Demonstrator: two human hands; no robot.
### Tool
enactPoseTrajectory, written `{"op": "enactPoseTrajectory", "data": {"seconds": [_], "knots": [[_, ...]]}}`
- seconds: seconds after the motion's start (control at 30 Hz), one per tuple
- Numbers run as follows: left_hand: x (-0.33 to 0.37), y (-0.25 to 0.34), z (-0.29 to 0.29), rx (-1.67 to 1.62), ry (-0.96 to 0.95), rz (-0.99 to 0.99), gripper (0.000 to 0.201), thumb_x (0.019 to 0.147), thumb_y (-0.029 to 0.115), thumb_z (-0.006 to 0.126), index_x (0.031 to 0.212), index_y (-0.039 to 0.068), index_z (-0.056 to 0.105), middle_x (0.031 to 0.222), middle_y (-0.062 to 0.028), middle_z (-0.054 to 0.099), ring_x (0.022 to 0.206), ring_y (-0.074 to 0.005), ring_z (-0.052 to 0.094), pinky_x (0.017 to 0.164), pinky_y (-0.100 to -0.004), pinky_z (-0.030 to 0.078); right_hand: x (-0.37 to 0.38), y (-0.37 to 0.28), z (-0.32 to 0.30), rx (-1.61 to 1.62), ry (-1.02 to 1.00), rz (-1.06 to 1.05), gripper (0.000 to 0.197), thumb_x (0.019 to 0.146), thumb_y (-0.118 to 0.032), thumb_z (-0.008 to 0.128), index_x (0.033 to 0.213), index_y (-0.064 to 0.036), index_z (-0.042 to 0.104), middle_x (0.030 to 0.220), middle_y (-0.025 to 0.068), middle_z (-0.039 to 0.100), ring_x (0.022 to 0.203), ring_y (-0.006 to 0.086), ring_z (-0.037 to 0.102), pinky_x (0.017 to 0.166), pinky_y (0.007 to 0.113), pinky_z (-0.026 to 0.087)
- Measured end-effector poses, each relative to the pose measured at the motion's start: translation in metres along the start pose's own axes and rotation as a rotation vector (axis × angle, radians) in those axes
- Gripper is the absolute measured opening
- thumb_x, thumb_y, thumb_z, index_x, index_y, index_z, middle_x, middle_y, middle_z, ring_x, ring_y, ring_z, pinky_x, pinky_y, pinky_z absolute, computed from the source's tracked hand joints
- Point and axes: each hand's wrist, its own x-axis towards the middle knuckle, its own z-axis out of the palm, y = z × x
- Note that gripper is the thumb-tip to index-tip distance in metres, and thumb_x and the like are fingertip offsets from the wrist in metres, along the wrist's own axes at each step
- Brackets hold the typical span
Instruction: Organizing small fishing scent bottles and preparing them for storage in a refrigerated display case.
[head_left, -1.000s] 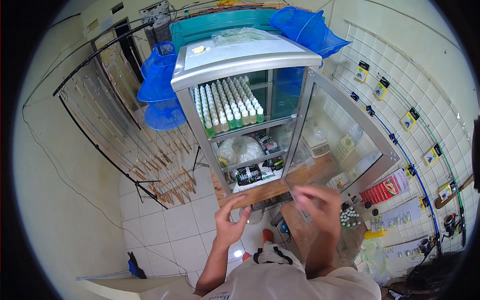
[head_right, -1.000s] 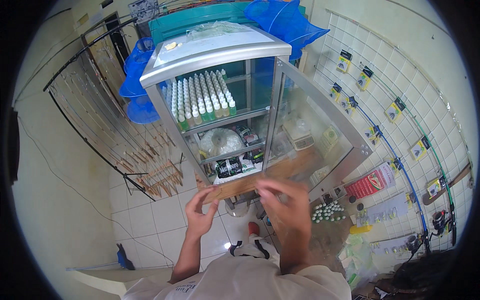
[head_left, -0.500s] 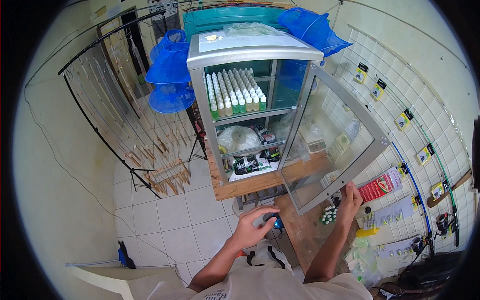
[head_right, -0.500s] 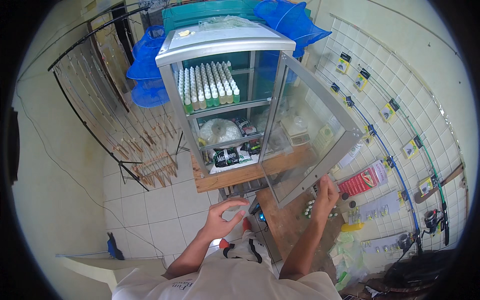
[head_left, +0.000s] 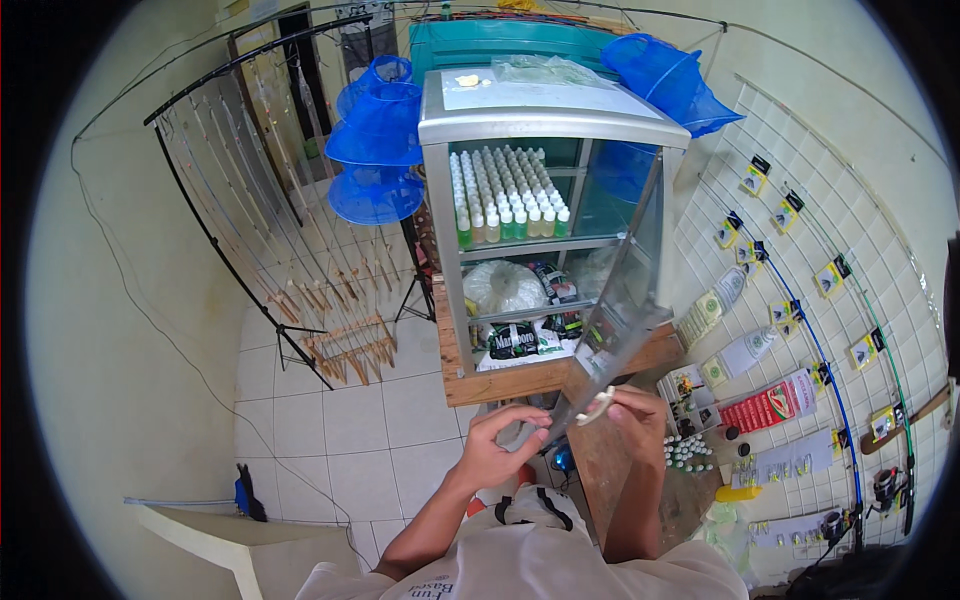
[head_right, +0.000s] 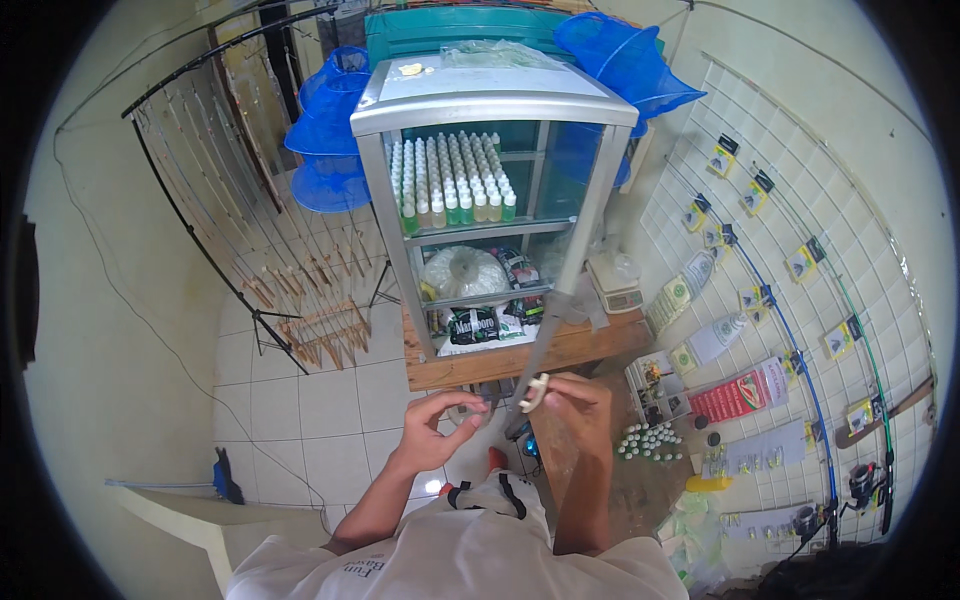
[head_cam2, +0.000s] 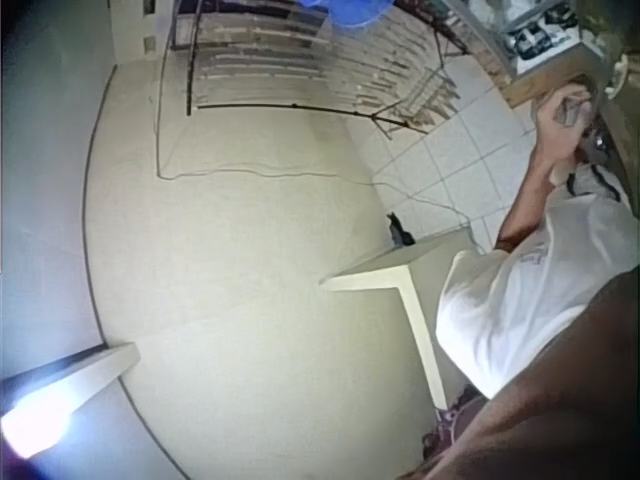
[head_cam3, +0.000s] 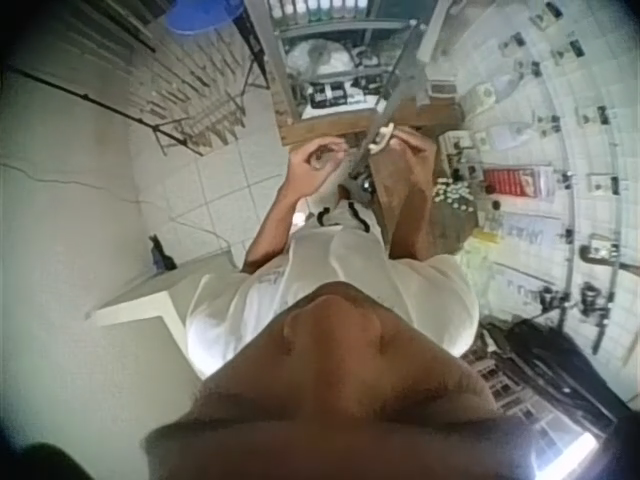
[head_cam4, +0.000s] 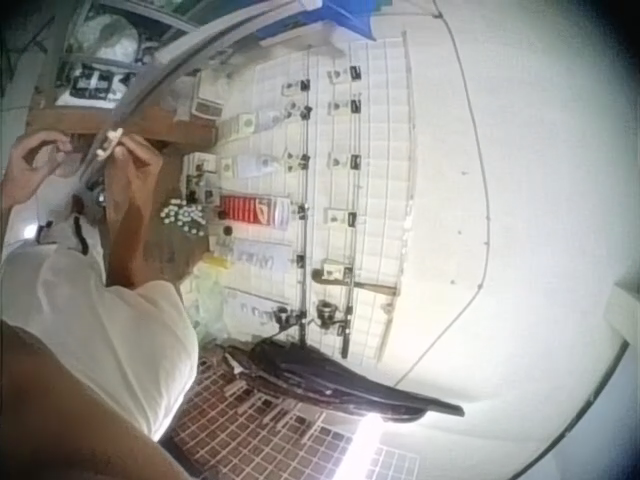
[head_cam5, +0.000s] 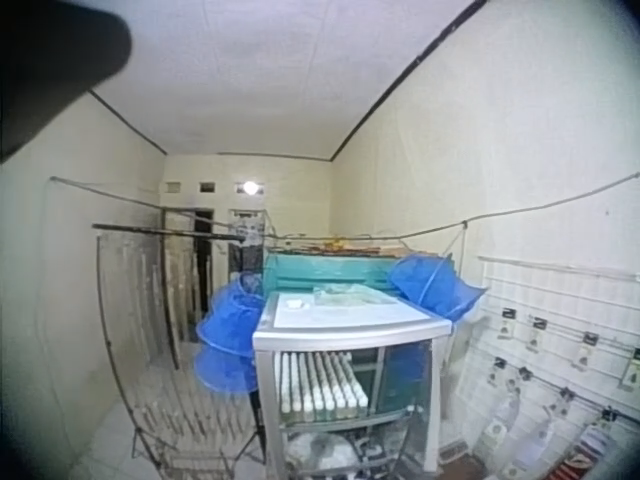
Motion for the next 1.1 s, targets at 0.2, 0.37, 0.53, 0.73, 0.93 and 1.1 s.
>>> {"op": "enactPoseTrajectory", "data": {"seconds": [0.2, 0.37, 0.53, 0.73, 0.93, 1.1], "knots": [[0.011, -0.011, -0.025, -0.142, 0.143, -0.03, 0.029, 0.087, -0.008, 0.069, 0.115, -0.006, 0.064, 0.114, -0.0155, 0.071, 0.109, -0.0248, 0.068, 0.101, -0.0368, 0.051, 0.045, 0.021, 0.046, 0.09, -0.178, 0.129, 0.031, 0.09, 0.005, 0.068, 0.12, 0.0097, 0.066, 0.11, 0.0116, 0.067, 0.093, 0.0134, 0.062, 0.082, 0.027, 0.05], [0.03, -0.025, -0.044, -0.032, 0.202, 0.009, 0.039, 0.087, -0.004, 0.071, 0.125, -0.003, 0.063, 0.131, -0.0157, 0.064, 0.124, -0.0226, 0.059, 0.107, -0.0361, 0.046, 0.081, 0.04, 0.084, 0.153, -0.229, 0.166, 0.041, 0.095, -0.003, 0.066, 0.134, 0.0053, 0.059, 0.121, 0.0107, 0.064, 0.106, 0.0125, 0.06, 0.09, 0.026, 0.05], [0.055, -0.038, -0.053, 0.104, 0.276, -0.027, 0.059, 0.086, 0.002, 0.074, 0.14, -0.002, 0.053, 0.145, -0.0168, 0.053, 0.134, -0.0256, 0.051, 0.109, -0.0388, 0.044, 0.11, 0.06, 0.105, 0.101, -0.242, 0.19, 0.047, 0.1, -0.015, 0.063, 0.143, 0.0015, 0.052, 0.149, 0.0145, 0.05, 0.125, 0.0152, 0.053, 0.101, 0.031, 0.047], [0.06, -0.049, -0.062, 0.301, 0.241, -0.058, 0.071, 0.084, 0.009, 0.076, 0.147, 0.0, 0.044, 0.153, -0.0188, 0.044, 0.141, -0.0308, 0.045, 0.112, -0.0423, 0.04, 0.117, 0.067, 0.119, 0.114, -0.242, 0.179, 0.048, 0.101, -0.012, 0.059, 0.146, -0.0002, 0.048, 0.151, 0.0125, 0.048, 0.128, 0.0117, 0.049, 0.097, 0.028, 0.049], [0.034, -0.06, -0.06, 0.252, 0.175, -0.159, 0.069, 0.088, 0.003, 0.073, 0.149, -0.001, 0.042, 0.157, -0.0162, 0.039, 0.144, -0.0267, 0.039, 0.117, -0.0414, 0.035, 0.074, 0.093, 0.105, 0.037, -0.249, 0.207, 0.05, 0.102, -0.016, 0.059, 0.147, 0.0023, 0.046, 0.153, 0.0175, 0.044, 0.127, 0.0183, 0.055, 0.102, 0.03, 0.047], [-0.004, -0.073, -0.046, 0.156, 0.127, -0.292, 0.062, 0.09, 0.005, 0.073, 0.146, -0.001, 0.046, 0.146, -0.0163, 0.053, 0.137, -0.0258, 0.048, 0.115, -0.0409, 0.038, 0.01, 0.101, 0.076, 0.057, -0.145, 0.495, 0.04, 0.101, -0.012, 0.058, 0.139, 0.0018, 0.056, 0.134, 0.0127, 0.062, 0.122, 0.0175, 0.059, 0.096, 0.028, 0.05]]}}
